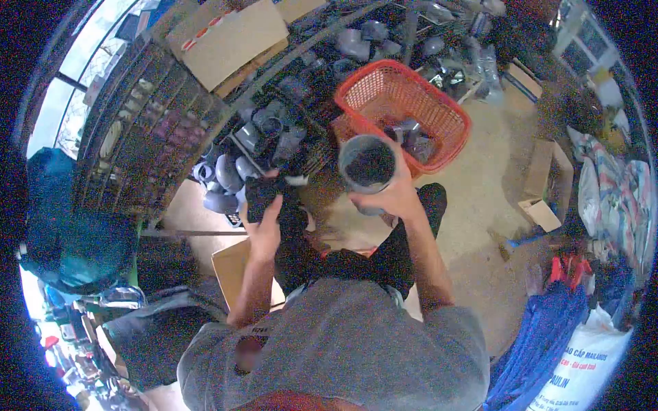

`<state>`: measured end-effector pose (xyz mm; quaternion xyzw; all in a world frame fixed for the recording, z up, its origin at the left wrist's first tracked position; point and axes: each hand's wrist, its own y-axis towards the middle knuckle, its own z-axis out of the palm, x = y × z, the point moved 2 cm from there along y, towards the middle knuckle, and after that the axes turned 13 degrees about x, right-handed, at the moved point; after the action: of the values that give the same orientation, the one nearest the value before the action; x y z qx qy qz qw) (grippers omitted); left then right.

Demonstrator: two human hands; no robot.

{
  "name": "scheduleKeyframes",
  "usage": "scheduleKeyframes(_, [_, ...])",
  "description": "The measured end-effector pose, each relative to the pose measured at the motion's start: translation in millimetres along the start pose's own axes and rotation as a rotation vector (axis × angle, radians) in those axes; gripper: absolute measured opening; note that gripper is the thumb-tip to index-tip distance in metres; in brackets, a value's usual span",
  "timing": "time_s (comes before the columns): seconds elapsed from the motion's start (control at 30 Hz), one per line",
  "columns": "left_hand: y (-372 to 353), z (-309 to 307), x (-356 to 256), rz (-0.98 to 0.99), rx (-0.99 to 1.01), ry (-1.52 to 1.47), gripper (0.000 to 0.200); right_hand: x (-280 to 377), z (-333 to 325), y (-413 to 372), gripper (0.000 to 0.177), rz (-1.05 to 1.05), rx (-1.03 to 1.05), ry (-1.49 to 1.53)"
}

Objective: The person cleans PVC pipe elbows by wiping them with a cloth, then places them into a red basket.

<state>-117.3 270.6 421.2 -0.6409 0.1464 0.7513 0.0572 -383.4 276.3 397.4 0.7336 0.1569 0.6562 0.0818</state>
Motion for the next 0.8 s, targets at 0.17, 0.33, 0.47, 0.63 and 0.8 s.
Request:
scheduleKeyframes(0.17, [29, 50, -32, 0.669, 0.624, 0.905, 0.047, 20, 17, 4, 0.100, 0.089, 0.306, -0.429])
scheduleKeyframes(0.33, [9, 63, 51, 0.188, 0.739, 1.016, 0.066, 8, 27, -5, 0.083, -0.070, 0.416, -1.021])
scheduleKeyframes(0.47, [8, 60, 45, -0.624, 0.661, 0.374, 0.068, -11, 41, -21, 0.068, -0.147, 0.459, -1.120])
scheduleKeyframes(0.63, [4, 59, 45, -0.166, 0.490, 0.120, 0.060, -6, 48, -14, 0.077, -0.270, 0.305, -1.296])
scheduleKeyframes(0.8, [0, 39, 48, 0.194, 1.014, 1.180, 0.041, 7, 41, 0, 0.089, -0.152, 0.595, -0.864])
